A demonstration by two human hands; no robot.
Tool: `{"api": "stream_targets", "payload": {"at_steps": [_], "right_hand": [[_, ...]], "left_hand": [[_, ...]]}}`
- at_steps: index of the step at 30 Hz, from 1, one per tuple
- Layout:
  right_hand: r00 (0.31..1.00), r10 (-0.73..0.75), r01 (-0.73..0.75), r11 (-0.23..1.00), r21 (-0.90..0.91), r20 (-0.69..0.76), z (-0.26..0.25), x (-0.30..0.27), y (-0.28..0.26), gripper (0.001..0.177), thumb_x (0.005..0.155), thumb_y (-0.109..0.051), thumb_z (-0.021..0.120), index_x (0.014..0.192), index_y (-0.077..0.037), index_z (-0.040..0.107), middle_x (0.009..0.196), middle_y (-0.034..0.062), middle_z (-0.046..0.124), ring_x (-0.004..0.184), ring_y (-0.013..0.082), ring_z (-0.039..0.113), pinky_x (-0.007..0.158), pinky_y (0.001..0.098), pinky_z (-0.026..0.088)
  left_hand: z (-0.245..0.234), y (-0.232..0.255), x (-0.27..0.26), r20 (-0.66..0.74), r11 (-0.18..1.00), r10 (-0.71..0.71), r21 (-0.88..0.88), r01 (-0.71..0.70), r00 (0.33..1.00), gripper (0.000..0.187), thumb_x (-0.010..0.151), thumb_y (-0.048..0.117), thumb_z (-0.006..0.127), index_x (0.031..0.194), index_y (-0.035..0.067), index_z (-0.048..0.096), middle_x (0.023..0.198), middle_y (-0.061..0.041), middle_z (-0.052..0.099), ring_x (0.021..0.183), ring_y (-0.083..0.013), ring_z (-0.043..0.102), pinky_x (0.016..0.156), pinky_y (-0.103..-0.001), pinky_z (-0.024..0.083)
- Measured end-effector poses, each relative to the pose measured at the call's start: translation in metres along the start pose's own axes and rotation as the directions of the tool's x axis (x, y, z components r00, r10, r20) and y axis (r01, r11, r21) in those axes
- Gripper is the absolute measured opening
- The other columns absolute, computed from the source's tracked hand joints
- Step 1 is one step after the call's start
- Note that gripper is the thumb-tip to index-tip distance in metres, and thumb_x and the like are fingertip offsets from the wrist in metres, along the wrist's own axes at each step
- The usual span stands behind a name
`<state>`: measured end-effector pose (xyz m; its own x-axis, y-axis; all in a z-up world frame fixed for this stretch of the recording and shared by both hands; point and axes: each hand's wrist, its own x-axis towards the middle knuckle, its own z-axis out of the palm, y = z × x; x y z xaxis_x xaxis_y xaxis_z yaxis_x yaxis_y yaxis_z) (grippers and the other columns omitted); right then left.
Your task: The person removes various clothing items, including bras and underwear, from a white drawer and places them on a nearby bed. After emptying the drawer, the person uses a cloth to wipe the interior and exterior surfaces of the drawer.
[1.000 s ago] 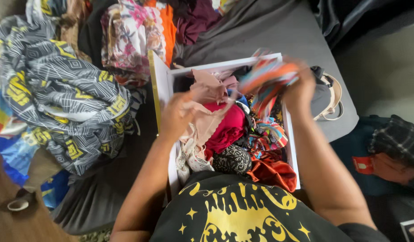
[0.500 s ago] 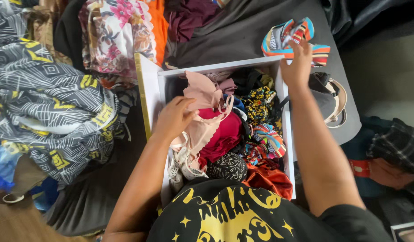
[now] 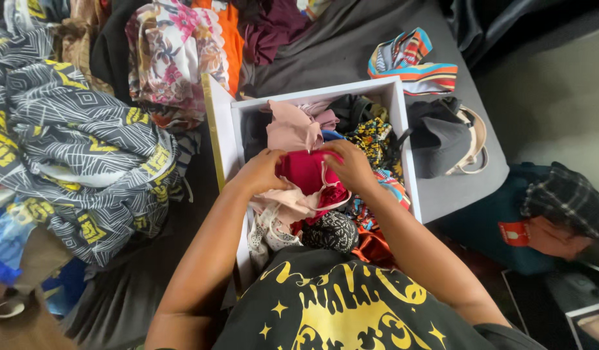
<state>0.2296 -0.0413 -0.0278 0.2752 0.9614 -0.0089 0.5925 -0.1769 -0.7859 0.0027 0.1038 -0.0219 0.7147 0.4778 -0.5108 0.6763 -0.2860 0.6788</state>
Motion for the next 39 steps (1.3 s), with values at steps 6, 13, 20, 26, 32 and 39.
{"api": "stream_targets", "payload": {"at_steps": [6, 13, 20, 26, 32, 39], "right_hand": [[0.878, 0.43, -0.431, 0.901, -0.041, 0.212, 0.007, 0.007, 0.004, 0.056, 0.086, -0.049, 0.074, 0.126, -0.01, 0.067, 0.107, 0.014, 0.076, 0.098, 0.0268, 0.076, 0.086, 0.0379, 0.059], [0.861, 0.34, -0.349, 0.936, -0.046, 0.379, 0.01, -0.016, -0.024, 0.063, 0.072, -0.045, 0.087, 0.122, -0.012, 0.07, 0.108, 0.0125, 0.077, 0.098, 0.0238, 0.074, 0.086, 0.0356, 0.056], [0.898, 0.334, -0.438, 0.741, 0.509, 0.286, -0.042, -0.034, -0.004, 0.031, 0.078, -0.013, 0.084, 0.106, -0.004, 0.076, 0.094, 0.009, 0.075, 0.086, 0.0185, 0.071, 0.079, 0.0334, 0.058], [0.928, 0.366, -0.025, 0.262, 0.965, -0.076, -0.145, -0.009, 0.012, 0.016, 0.098, 0.003, 0.069, 0.108, -0.009, 0.066, 0.103, 0.0067, 0.072, 0.09, 0.0199, 0.069, 0.084, 0.0362, 0.059], [0.828, 0.469, 0.255, 0.172, 0.951, -0.307, -0.204, 0.052, -0.016, 0.013, 0.09, -0.01, 0.063, 0.103, -0.008, 0.064, 0.103, 0.0073, 0.074, 0.096, 0.0214, 0.075, 0.094, 0.0403, 0.061], [0.874, 0.315, 0.394, -0.012, 0.919, -0.371, -0.17, 0.12, 0.148, 0.008, 0.112, -0.014, 0.068, 0.116, -0.011, 0.063, 0.117, 0.0072, 0.069, 0.099, 0.0238, 0.063, 0.098, 0.0449, 0.053]], "left_hand": [[0.005, 0.007, -0.005, 0.013, 0.984, 0.014, 0.179, -0.016, 1.0, 0.097, 0.055, 0.033, 0.101, 0.139, 0.011, 0.056, 0.127, -0.016, 0.057, 0.116, -0.0348, 0.059, 0.099, -0.04, 0.049], [0.007, 0.012, -0.015, -0.01, 0.934, 0.245, -0.266, -0.239, 0.969, 0.057, 0.068, 0.004, 0.086, 0.123, 0.01, 0.071, 0.111, -0.01, 0.065, 0.103, -0.0205, 0.069, 0.086, -0.031, 0.058], [-0.012, 0.026, -0.006, -0.126, 0.799, 0.046, -0.59, -0.112, 0.991, 0.048, 0.081, 0.008, 0.079, 0.127, 0.005, 0.065, 0.106, -0.011, 0.069, 0.092, -0.0176, 0.067, 0.074, -0.032, 0.054], [-0.009, 0.002, 0.011, -0.336, 0.955, 0.091, -0.238, -0.178, 0.937, 0.04, 0.095, 0.025, 0.073, 0.129, 0.008, 0.065, 0.12, -0.011, 0.068, 0.106, -0.0255, 0.067, 0.091, -0.035, 0.054], [0.005, -0.011, 0.007, -0.161, 0.963, 0.179, 0.231, -0.14, 0.971, 0.054, 0.076, 0.023, 0.08, 0.126, 0.01, 0.064, 0.117, -0.017, 0.065, 0.109, -0.04, 0.061, 0.091, -0.047, 0.049], [0.001, -0.003, 0.005, -0.17, 0.969, 0.1, 0.239, -0.058, 0.98, 0.05, 0.078, 0.017, 0.076, 0.126, 0.012, 0.064, 0.109, -0.013, 0.065, 0.108, -0.0371, 0.062, 0.089, -0.047, 0.05]]}}
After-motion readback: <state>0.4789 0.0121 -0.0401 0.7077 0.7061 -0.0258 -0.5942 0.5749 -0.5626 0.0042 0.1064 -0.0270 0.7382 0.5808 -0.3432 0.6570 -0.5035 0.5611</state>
